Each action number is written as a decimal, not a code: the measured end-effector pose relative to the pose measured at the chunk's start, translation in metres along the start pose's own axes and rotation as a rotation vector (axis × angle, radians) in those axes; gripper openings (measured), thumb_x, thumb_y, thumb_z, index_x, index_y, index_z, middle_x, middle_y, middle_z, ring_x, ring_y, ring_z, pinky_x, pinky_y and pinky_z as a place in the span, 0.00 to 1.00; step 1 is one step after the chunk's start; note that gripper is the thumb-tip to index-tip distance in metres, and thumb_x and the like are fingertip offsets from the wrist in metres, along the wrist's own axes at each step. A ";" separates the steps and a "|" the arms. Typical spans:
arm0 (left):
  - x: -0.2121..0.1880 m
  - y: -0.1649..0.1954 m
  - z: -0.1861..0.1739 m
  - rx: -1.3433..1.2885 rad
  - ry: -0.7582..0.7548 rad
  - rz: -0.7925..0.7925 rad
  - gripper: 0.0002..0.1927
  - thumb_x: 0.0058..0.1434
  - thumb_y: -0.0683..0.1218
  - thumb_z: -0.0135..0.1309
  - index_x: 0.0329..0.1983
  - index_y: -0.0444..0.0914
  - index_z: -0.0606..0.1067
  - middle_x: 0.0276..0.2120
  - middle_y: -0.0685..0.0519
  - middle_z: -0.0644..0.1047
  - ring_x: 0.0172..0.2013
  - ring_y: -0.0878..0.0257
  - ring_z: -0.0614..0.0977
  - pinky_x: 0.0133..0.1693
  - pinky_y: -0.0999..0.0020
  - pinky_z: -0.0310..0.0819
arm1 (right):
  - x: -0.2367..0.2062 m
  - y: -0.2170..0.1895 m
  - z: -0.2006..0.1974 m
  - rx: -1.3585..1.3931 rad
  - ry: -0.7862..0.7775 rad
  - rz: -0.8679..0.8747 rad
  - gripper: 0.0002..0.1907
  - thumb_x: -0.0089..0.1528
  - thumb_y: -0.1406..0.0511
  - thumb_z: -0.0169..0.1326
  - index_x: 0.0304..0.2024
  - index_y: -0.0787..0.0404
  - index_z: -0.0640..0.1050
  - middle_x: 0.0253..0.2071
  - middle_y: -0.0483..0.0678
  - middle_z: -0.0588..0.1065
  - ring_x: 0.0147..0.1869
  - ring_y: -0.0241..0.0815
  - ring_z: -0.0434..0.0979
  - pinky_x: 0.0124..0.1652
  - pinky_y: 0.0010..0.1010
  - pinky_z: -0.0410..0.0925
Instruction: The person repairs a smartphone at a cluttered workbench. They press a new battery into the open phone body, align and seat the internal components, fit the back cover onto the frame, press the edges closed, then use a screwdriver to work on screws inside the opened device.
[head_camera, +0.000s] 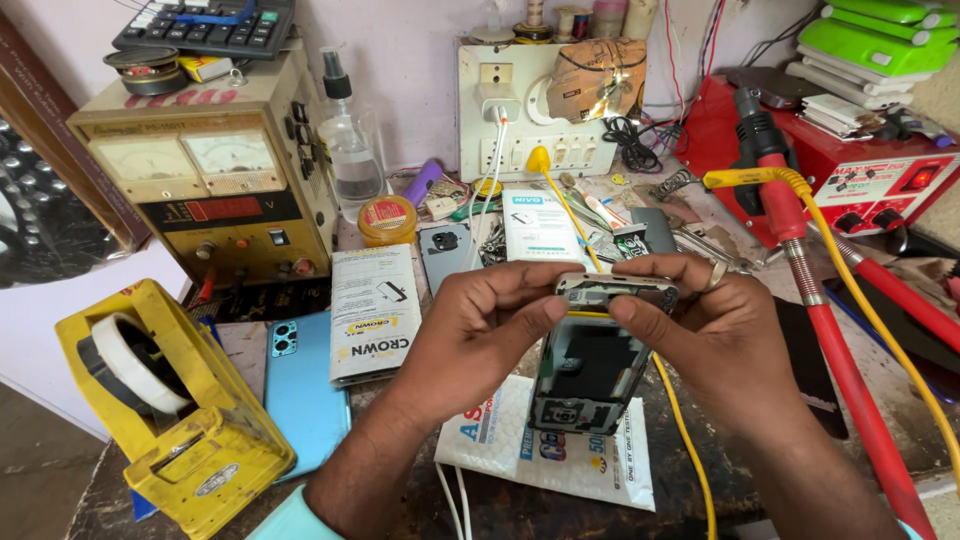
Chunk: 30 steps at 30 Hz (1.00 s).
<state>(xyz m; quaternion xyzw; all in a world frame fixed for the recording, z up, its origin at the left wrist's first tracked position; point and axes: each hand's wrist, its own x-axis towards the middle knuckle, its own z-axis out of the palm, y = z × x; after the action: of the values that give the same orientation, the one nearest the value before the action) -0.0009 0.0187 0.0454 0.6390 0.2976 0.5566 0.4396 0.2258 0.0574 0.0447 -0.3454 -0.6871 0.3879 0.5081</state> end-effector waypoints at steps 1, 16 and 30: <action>-0.001 -0.002 0.001 0.007 0.021 -0.007 0.17 0.68 0.39 0.54 0.60 0.32 0.76 0.48 0.52 0.84 0.45 0.73 0.81 0.49 0.76 0.78 | 0.000 -0.002 0.000 0.033 -0.020 -0.006 0.17 0.59 0.70 0.66 0.51 0.66 0.82 0.36 0.47 0.80 0.36 0.28 0.73 0.34 0.21 0.66; -0.012 0.006 0.007 0.009 -0.081 -0.008 0.23 0.65 0.45 0.59 0.62 0.35 0.73 0.46 0.56 0.82 0.45 0.73 0.80 0.49 0.74 0.78 | 0.011 0.000 -0.019 0.433 0.021 -0.161 0.10 0.64 0.74 0.60 0.48 0.64 0.79 0.47 0.51 0.81 0.48 0.35 0.81 0.52 0.29 0.75; -0.064 0.020 -0.003 0.657 -0.021 0.050 0.12 0.59 0.45 0.65 0.44 0.38 0.83 0.37 0.47 0.87 0.36 0.58 0.90 0.37 0.67 0.83 | -0.069 0.053 -0.052 0.098 -0.158 -0.009 0.18 0.57 0.74 0.61 0.51 0.67 0.81 0.49 0.55 0.83 0.51 0.42 0.83 0.50 0.34 0.74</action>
<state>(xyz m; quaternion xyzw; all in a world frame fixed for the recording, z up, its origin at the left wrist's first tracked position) -0.0193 -0.0453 0.0344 0.7595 0.4409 0.4348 0.1994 0.2973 0.0313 -0.0224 -0.2854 -0.7069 0.4446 0.4702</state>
